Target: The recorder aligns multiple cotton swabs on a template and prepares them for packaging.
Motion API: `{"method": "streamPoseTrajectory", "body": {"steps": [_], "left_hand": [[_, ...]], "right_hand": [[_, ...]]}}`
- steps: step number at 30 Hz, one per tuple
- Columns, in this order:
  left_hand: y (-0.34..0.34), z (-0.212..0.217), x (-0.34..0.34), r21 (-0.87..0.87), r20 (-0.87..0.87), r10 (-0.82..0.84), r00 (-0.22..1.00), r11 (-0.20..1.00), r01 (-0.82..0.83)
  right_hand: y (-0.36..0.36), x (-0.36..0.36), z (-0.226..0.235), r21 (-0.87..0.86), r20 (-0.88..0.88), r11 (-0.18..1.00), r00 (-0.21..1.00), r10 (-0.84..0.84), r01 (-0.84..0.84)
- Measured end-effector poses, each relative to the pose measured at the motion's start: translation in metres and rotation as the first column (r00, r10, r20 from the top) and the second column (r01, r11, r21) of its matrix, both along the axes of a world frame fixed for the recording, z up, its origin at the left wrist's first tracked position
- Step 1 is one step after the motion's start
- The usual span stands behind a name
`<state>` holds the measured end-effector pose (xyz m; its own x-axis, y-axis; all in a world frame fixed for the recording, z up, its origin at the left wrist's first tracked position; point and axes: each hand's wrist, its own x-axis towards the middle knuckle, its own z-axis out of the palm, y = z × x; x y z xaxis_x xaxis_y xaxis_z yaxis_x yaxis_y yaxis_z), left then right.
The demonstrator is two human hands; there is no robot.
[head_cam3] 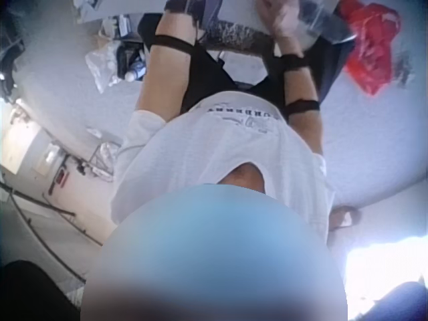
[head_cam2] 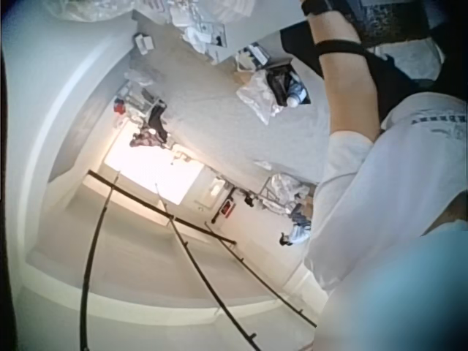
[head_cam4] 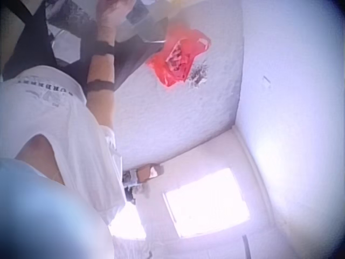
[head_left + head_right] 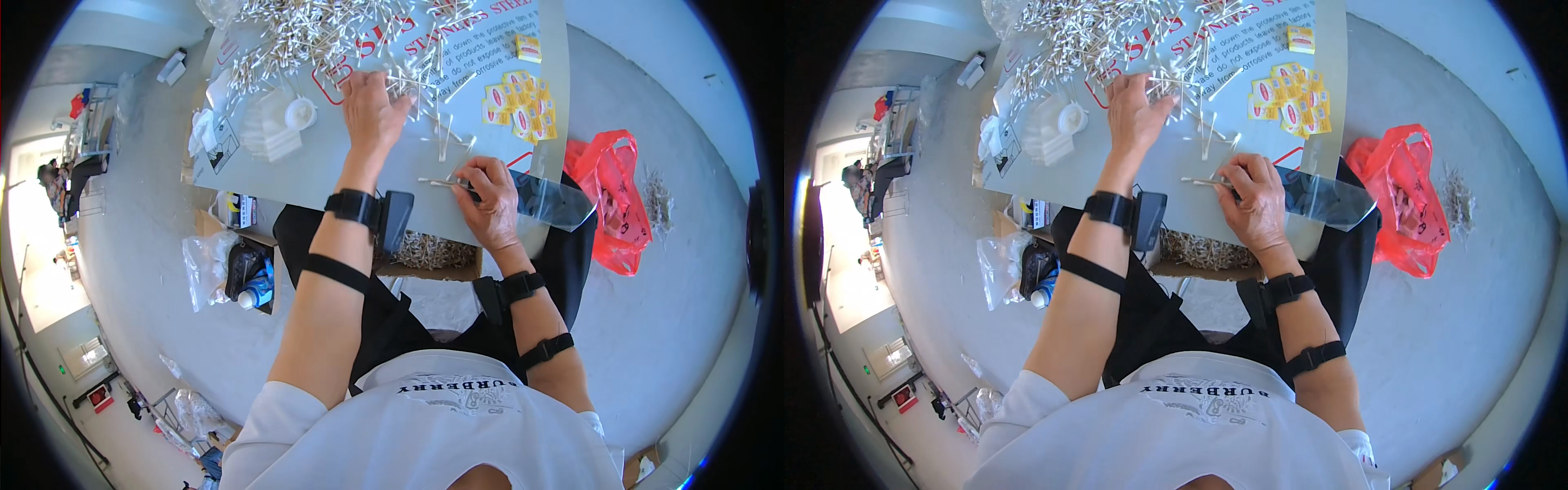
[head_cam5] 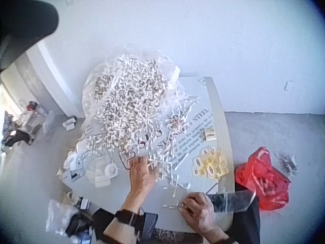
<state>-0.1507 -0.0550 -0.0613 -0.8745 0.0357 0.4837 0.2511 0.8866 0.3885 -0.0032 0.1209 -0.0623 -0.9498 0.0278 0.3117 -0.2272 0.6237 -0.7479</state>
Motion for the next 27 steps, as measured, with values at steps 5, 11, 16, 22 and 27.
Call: {"method": "streamPoseTrajectory", "body": {"steps": [5, 11, 16, 22, 27], "left_hand": [[-0.012, 0.0, -0.036, 0.335, 0.41, -0.196, 0.891, 0.941, 0.053], [-0.036, -0.002, -0.047, 0.246, 0.225, -0.012, 0.974, 0.968, -0.044], [-0.03, -0.002, -0.022, 0.128, 0.034, -0.047, 0.998, 0.991, 0.042], [0.013, 0.0, 0.041, -0.041, 0.127, -0.162, 0.979, 0.985, 0.168], [0.017, -0.006, 0.052, 0.094, 0.131, -0.259, 0.957, 0.964, 0.248]], "right_hand": [[0.001, 0.0, -0.003, 0.0, -0.015, 1.0, 1.0, -0.01, 0.01], [-0.001, -0.002, -0.003, -0.001, -0.021, 1.0, 1.0, -0.014, 0.014], [0.0, -0.001, -0.004, -0.005, -0.01, 1.0, 1.0, -0.024, 0.024], [0.001, 0.0, -0.002, -0.004, 0.013, 1.0, 1.0, -0.023, 0.023], [0.002, -0.001, -0.001, -0.01, 0.016, 1.0, 1.0, -0.022, 0.022]]}}
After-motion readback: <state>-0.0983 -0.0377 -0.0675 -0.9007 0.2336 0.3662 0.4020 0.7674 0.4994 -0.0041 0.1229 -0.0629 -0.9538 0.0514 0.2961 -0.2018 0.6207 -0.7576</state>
